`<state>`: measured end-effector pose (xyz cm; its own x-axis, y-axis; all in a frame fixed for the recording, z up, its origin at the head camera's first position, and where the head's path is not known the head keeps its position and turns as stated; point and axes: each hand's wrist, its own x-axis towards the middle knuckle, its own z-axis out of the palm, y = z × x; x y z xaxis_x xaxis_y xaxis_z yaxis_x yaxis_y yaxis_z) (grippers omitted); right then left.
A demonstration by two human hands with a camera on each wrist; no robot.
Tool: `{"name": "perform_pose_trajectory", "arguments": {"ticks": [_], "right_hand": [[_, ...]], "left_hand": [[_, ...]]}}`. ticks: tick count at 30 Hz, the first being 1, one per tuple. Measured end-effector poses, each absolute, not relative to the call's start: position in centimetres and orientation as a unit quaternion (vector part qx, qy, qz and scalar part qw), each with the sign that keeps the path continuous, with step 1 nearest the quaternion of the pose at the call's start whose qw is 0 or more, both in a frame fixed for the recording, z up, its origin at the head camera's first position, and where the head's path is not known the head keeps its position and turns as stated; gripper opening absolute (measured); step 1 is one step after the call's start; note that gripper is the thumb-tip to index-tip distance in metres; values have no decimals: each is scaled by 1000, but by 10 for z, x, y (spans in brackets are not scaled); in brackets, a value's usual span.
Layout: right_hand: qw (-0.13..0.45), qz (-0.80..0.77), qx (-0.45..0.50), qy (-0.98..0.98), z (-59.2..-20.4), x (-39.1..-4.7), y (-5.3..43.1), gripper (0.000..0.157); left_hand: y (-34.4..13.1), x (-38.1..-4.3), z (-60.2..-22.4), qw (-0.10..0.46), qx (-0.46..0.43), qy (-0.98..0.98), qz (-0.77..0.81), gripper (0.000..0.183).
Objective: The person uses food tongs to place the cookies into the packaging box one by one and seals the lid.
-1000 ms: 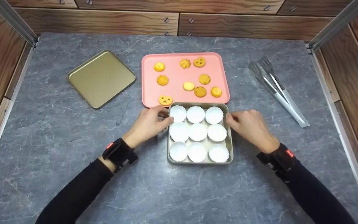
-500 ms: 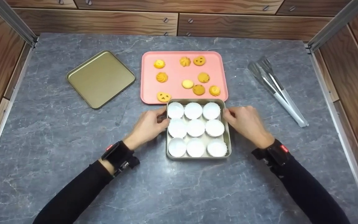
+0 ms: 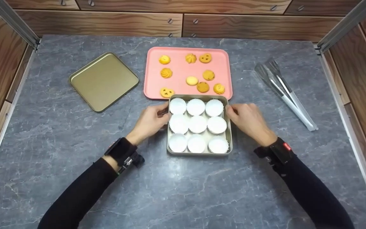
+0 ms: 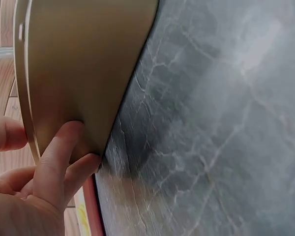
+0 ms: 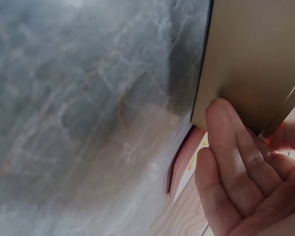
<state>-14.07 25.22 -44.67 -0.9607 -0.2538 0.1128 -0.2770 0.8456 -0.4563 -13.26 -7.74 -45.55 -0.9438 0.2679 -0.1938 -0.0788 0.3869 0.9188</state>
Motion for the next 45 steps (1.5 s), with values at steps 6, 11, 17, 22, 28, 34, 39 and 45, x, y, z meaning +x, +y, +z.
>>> {"name": "perform_pose_trajectory", "arguments": {"ticks": [6,11,17,22,28,34,39,45], "right_hand": [[38,234,129,-963,-447,-144,255,47],[56,222,128,-965,-448,-146,257,47],[46,218,118,-968,-448,-145,256,45],[49,212,117,-969,-450,-142,253,42],[43,220,118,-967,-450,-138,251,41],[18,242,123,-962,-448,-139,261,40],[28,256,104,-961,-444,-140,285,47],[86,230,90,-965,-437,-141,323,45]], "left_hand": [[-73,-137,-455,162,53,817,551,58],[-70,-138,-455,164,55,813,556,58],[-71,-135,-456,153,64,809,564,56],[-72,-127,-456,157,73,809,562,60],[-75,-120,-453,174,69,818,543,69],[-76,-116,-455,195,51,785,586,70],[-77,-115,-457,207,43,767,606,70],[-78,-115,-458,217,33,755,618,70]]}}
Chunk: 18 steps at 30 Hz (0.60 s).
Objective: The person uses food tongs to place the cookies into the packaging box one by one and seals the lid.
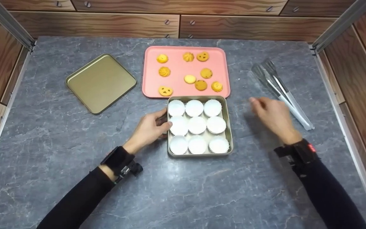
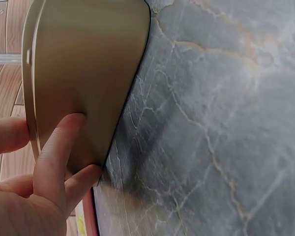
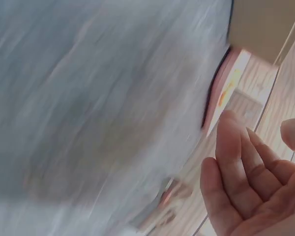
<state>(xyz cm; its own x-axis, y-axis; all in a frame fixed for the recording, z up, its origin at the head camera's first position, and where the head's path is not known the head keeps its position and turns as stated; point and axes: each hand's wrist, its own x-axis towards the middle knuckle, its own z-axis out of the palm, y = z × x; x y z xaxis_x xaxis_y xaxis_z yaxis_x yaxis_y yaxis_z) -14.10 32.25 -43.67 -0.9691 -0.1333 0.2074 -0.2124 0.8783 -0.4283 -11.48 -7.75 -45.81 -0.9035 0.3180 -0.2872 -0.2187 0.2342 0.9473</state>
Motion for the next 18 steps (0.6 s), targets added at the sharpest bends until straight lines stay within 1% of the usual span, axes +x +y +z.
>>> {"name": "perform_pose_trajectory", "arguments": {"ticks": [3,8,14,18], "right_hand": [[113,215,73,-967,-434,-142,340,42],[134,206,29,-969,-431,-146,366,44],[132,188,4,-973,-435,-154,389,47],[113,171,-8,-979,-440,-159,402,55]], "left_hand": [[-77,-114,-457,219,28,754,619,71],[-77,-114,-456,221,26,750,623,71],[-77,-113,-456,232,21,730,642,71],[-77,-114,-456,234,19,729,643,72]]}}
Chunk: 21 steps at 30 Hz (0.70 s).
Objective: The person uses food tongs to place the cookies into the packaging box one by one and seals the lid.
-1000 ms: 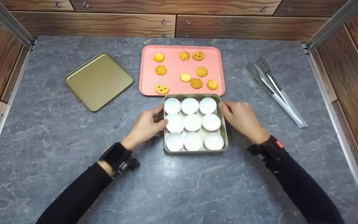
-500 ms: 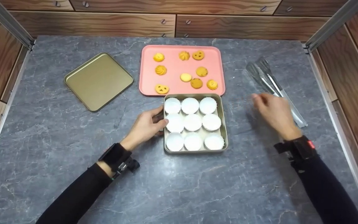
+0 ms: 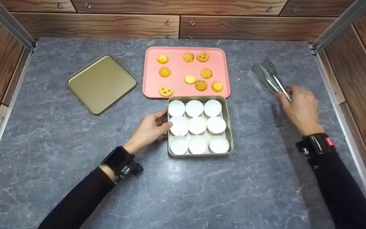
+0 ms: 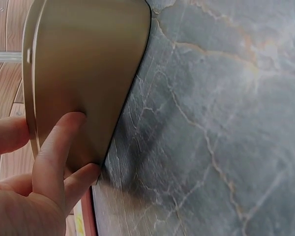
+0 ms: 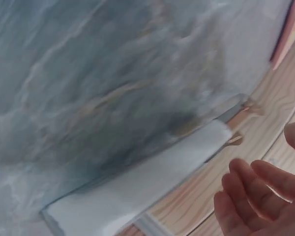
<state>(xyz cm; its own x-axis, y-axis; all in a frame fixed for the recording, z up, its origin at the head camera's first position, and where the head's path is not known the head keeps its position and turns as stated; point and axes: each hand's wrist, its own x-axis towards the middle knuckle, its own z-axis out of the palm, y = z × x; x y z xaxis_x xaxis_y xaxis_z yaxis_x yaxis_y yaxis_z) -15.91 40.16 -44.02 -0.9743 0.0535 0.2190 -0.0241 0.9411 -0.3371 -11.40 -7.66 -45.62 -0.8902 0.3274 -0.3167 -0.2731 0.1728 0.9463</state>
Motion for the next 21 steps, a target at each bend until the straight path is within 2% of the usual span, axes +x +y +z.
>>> {"name": "perform_pose_trajectory", "arguments": {"ticks": [10,21], "right_hand": [[-18,161,-46,-986,-455,-171,422,98],[-53,160,-57,-984,-457,-179,421,105]], "left_hand": [[-76,-115,-456,239,18,736,633,73],[-76,-114,-456,231,12,745,626,72]]}}
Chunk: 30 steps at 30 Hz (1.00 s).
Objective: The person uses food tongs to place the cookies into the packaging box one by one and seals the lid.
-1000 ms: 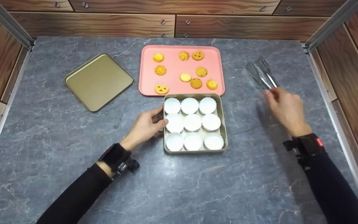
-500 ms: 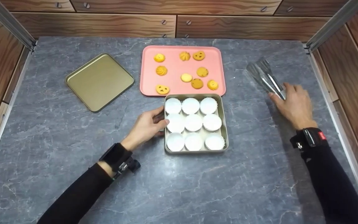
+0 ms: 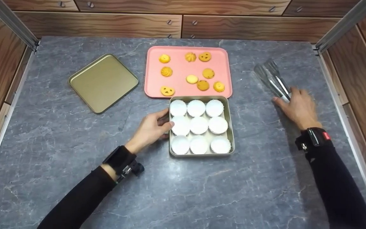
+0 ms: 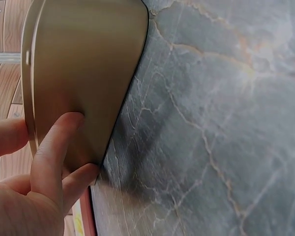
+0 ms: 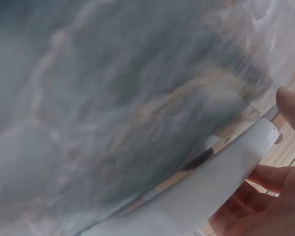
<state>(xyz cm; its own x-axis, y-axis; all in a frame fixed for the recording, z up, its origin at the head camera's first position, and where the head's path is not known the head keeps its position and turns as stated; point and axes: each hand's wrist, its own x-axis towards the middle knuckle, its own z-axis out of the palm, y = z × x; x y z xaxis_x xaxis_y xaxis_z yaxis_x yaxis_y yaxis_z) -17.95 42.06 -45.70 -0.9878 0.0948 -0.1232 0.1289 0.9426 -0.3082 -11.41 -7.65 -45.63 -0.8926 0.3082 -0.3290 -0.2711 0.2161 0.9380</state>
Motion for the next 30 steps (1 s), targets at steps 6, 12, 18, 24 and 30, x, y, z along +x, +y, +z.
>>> {"name": "perform_pose_trajectory", "arguments": {"ticks": [6,12,18,24,30], "right_hand": [[59,-151,47,986,-456,-185,422,91],[48,-150,34,987,-455,-186,423,64],[43,-173,40,983,-454,-179,420,68],[24,-194,47,980,-449,-169,414,76],[-16,-195,27,980,-443,-159,401,71]], "left_hand": [[-76,-113,-455,233,8,740,631,73],[-76,-114,-456,231,11,741,630,72],[-76,-114,-456,230,12,742,629,72],[-76,-114,-457,233,10,736,635,72],[-77,-114,-456,234,14,737,634,72]]}}
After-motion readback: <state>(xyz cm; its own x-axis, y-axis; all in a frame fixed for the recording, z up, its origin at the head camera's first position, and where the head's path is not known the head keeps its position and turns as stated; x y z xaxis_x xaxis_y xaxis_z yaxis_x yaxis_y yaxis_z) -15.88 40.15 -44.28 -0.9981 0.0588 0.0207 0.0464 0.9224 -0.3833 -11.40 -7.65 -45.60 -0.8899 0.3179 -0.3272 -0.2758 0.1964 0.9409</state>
